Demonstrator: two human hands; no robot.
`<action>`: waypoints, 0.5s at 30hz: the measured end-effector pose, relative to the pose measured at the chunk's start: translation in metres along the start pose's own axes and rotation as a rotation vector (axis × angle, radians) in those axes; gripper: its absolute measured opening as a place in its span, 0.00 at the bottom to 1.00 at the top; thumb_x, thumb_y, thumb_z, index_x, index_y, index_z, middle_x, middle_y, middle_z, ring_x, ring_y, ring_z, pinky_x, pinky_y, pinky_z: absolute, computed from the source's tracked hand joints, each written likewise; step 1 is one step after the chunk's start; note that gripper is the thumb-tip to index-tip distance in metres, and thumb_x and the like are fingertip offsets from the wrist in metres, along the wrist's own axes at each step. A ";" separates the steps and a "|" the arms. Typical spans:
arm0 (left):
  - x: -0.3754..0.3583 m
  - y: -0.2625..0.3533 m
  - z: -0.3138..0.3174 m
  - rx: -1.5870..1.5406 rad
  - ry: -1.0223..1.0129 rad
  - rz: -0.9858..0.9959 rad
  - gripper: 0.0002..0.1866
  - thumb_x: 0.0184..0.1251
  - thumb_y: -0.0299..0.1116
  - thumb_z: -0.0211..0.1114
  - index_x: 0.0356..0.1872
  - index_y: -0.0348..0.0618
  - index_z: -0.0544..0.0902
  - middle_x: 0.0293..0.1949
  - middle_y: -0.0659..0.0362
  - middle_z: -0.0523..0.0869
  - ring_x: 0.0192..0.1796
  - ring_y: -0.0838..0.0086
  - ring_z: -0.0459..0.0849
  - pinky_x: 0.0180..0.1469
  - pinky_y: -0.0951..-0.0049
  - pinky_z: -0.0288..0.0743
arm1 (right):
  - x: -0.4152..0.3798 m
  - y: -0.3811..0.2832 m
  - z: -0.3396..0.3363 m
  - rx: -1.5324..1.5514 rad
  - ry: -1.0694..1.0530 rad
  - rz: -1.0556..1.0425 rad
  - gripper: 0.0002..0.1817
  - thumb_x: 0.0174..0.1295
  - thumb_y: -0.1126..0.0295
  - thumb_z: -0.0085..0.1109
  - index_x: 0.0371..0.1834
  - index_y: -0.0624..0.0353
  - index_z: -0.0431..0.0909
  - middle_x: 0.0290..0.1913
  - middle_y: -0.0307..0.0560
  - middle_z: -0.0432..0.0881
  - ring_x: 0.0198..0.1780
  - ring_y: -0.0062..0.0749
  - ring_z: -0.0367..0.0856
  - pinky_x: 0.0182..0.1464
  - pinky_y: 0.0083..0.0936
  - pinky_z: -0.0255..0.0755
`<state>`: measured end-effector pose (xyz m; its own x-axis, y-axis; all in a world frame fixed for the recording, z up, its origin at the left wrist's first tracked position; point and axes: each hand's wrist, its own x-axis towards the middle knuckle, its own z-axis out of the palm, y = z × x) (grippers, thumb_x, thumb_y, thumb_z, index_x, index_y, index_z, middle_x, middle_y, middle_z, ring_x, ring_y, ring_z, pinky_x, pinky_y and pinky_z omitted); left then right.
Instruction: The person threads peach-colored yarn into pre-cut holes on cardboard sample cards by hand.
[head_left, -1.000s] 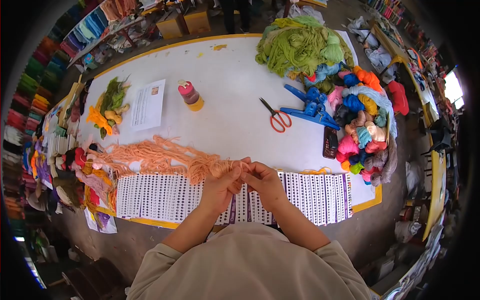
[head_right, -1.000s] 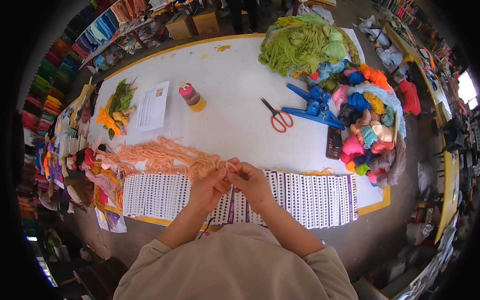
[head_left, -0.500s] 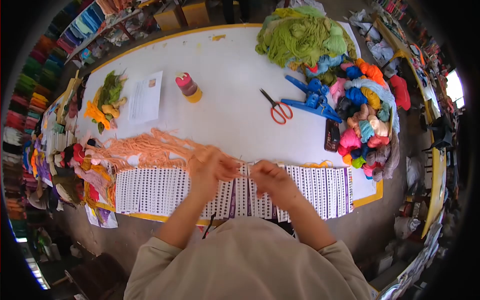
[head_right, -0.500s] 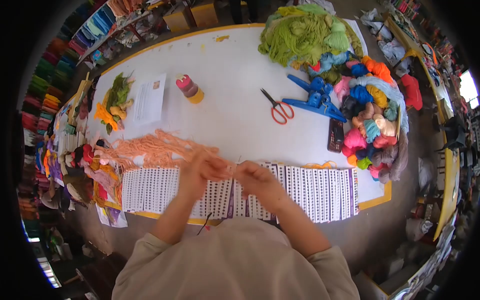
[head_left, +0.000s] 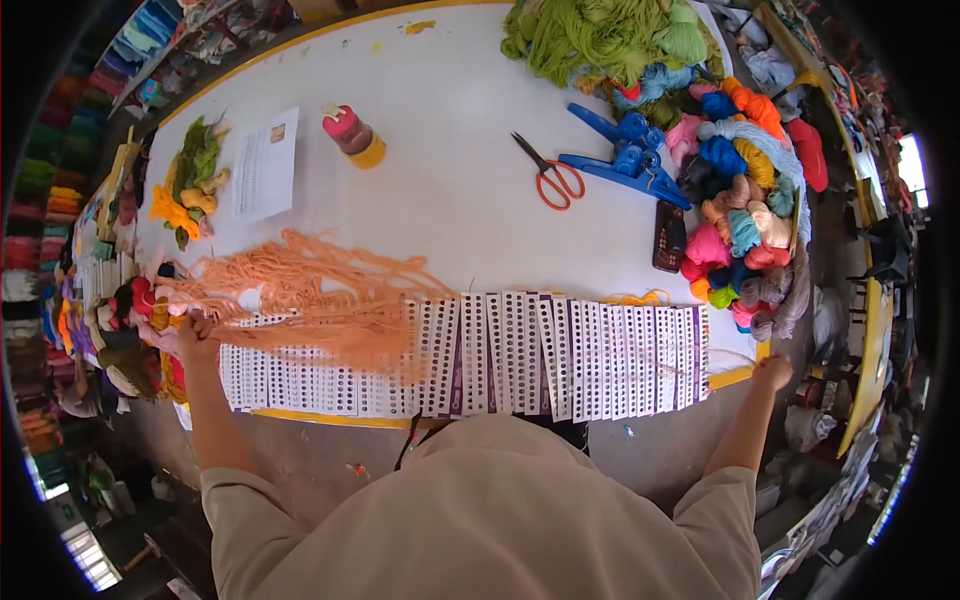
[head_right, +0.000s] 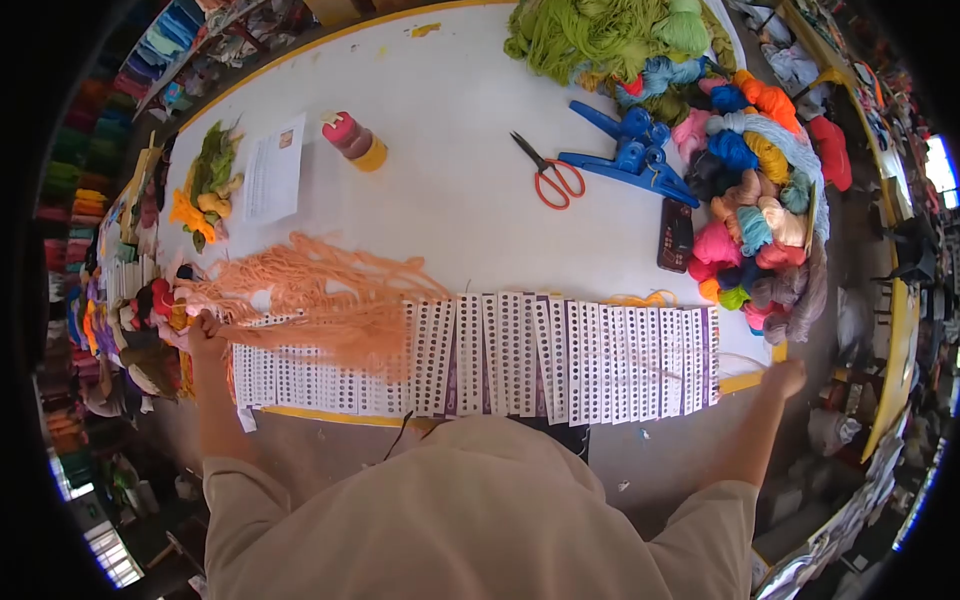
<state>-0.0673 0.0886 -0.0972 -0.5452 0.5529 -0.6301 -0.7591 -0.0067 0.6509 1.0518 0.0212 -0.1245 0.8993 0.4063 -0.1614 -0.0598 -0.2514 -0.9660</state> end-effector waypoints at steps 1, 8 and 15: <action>-0.011 -0.006 0.008 0.005 0.009 0.000 0.15 0.77 0.36 0.46 0.29 0.43 0.71 0.19 0.66 0.65 0.17 0.85 0.59 0.16 0.84 0.52 | -0.001 -0.005 -0.001 -0.061 0.045 -0.046 0.03 0.62 0.69 0.54 0.30 0.50 0.76 0.28 0.32 0.75 0.26 0.19 0.72 0.28 0.21 0.67; -0.085 -0.193 0.078 0.186 -0.544 -0.543 0.13 0.74 0.41 0.56 0.50 0.46 0.80 0.16 0.75 0.61 0.14 0.90 0.56 0.15 0.90 0.54 | -0.137 0.056 0.156 -0.318 -0.781 -0.114 0.15 0.72 0.60 0.42 0.35 0.59 0.74 0.28 0.39 0.73 0.32 0.21 0.70 0.36 0.26 0.66; -0.136 -0.401 0.159 0.963 -0.425 -0.512 0.08 0.63 0.33 0.63 0.34 0.39 0.85 0.25 0.58 0.85 0.16 0.77 0.76 0.19 0.77 0.69 | -0.336 0.082 0.319 -0.752 -1.392 -0.253 0.05 0.67 0.63 0.51 0.41 0.49 0.74 0.25 0.49 0.81 0.30 0.44 0.83 0.35 0.40 0.76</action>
<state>0.3675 0.1489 -0.2053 0.0476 0.5436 -0.8380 -0.1733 0.8307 0.5291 0.6068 0.1445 -0.2136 -0.2492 0.8434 -0.4761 0.6178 -0.2402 -0.7487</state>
